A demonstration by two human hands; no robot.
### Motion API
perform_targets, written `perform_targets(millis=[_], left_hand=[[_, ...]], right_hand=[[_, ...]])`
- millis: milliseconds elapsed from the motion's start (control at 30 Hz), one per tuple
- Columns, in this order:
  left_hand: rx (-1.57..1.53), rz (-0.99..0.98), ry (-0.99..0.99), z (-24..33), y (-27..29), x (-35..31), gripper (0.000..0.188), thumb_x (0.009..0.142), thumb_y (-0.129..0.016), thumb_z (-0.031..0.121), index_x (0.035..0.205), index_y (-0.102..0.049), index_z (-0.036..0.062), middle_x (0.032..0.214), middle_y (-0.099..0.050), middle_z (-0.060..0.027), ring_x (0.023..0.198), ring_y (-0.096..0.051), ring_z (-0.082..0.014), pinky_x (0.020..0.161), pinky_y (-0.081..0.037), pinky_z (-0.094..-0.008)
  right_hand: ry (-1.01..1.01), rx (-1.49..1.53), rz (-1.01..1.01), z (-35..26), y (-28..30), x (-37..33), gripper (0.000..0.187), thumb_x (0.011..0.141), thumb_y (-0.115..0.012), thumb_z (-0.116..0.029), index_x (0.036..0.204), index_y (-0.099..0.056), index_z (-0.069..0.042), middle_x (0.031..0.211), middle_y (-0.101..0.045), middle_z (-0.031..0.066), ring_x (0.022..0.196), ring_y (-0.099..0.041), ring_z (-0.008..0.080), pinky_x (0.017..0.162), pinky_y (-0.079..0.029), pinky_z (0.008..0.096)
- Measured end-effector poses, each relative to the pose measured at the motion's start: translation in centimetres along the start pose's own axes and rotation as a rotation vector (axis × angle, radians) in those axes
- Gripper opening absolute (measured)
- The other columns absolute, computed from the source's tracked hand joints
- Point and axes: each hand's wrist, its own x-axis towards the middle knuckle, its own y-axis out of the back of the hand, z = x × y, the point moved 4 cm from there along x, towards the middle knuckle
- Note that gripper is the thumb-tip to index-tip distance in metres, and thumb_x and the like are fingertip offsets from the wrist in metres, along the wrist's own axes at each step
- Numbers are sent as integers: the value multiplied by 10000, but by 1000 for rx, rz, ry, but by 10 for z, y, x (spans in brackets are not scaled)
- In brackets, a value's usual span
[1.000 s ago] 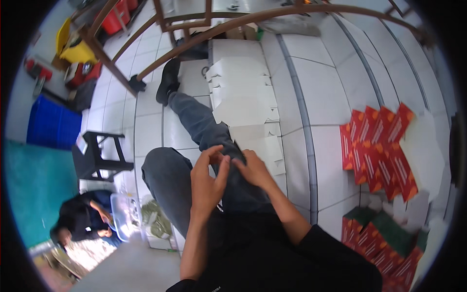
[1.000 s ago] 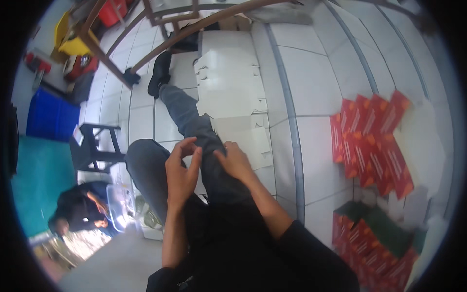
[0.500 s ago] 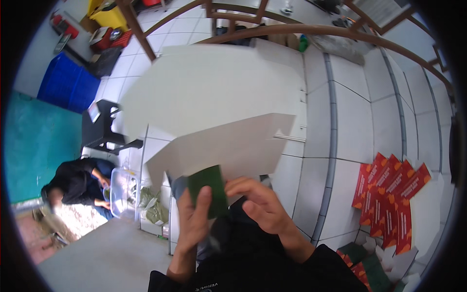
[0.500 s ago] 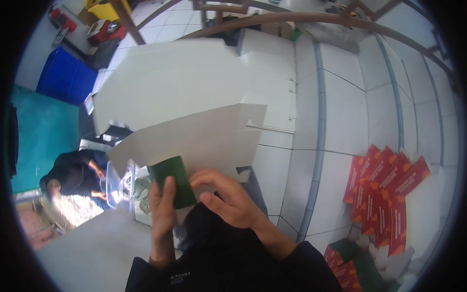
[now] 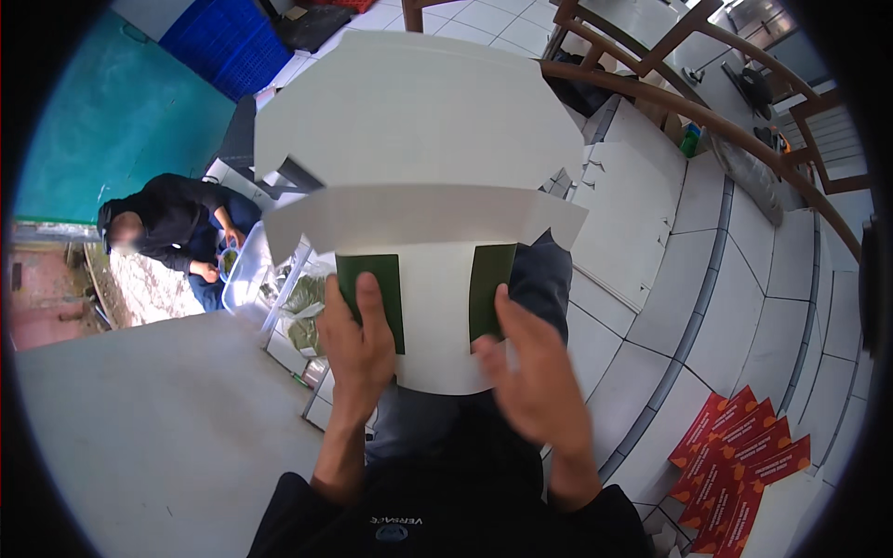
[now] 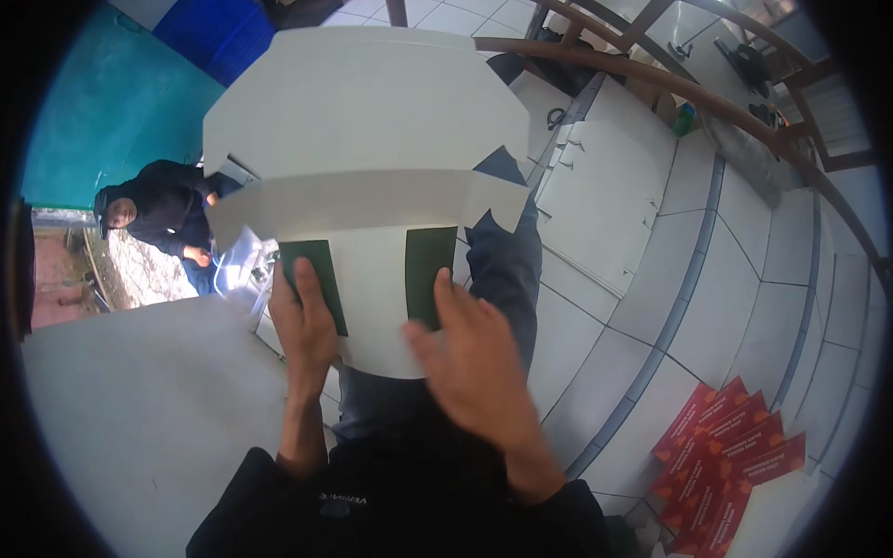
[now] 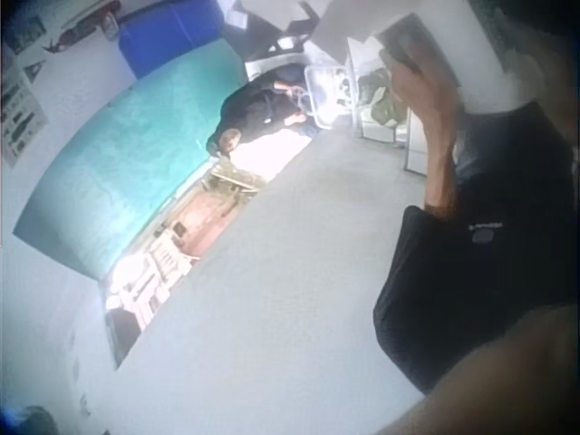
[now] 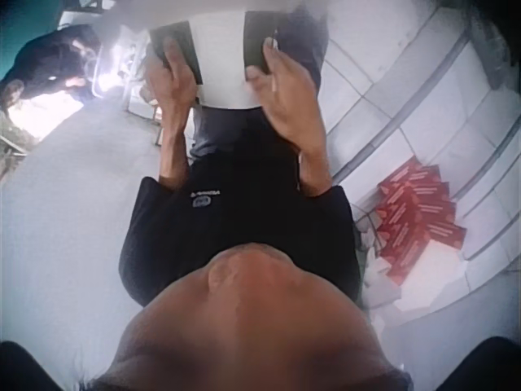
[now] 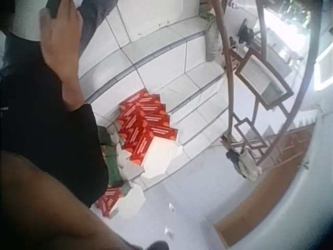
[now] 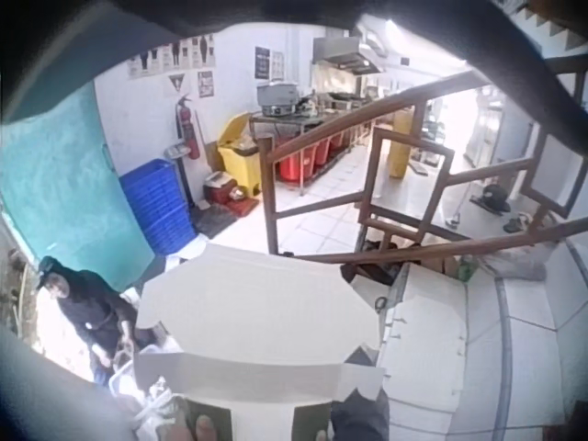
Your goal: The person assembles multiple cardboard takeout boxes by folding the pre-cut flaps and stacking the finished boxes on a set of stairs.
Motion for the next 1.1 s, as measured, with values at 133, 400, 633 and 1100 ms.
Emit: perform_targets(millis=[133,400,633,1100], left_hand=[[-202,-82,-22,-12,-17,18,507,1090,-353,385,909,-566,-38,665,-551,-115,596,-461,-191,573,-389,-342],[282,319,-434,29,18,17,355,951,-631,147,1205,-486,-55,979,-569,-155,820,-571,-295,744,-472,-385],[-1,-374,-31,43,-13,6,448,910,-736,256,1197,-533,-23,937,-626,-90,757,-576,-219,729,-492,-322],[-981,-406,556,35,-15,-35,278,1008,-613,209,1214,-546,34,1112,-651,-94,864,-682,-123,665,-586,-259]], right_hand=[[-351,697,-43,31,-15,4,506,996,-610,-232,1357,-451,84,1044,-697,203,957,-675,230,840,-508,328],[-294,348,-149,2,-10,12,268,1007,-593,-216,1114,-548,25,729,-650,93,629,-628,164,586,-445,301],[-66,472,-200,-15,-16,-15,443,873,-726,-126,1241,-503,-21,799,-654,135,735,-685,243,671,-498,304],[471,102,267,-35,0,2,327,757,-721,37,1083,-712,34,1128,-700,155,1047,-674,357,904,-550,418]])
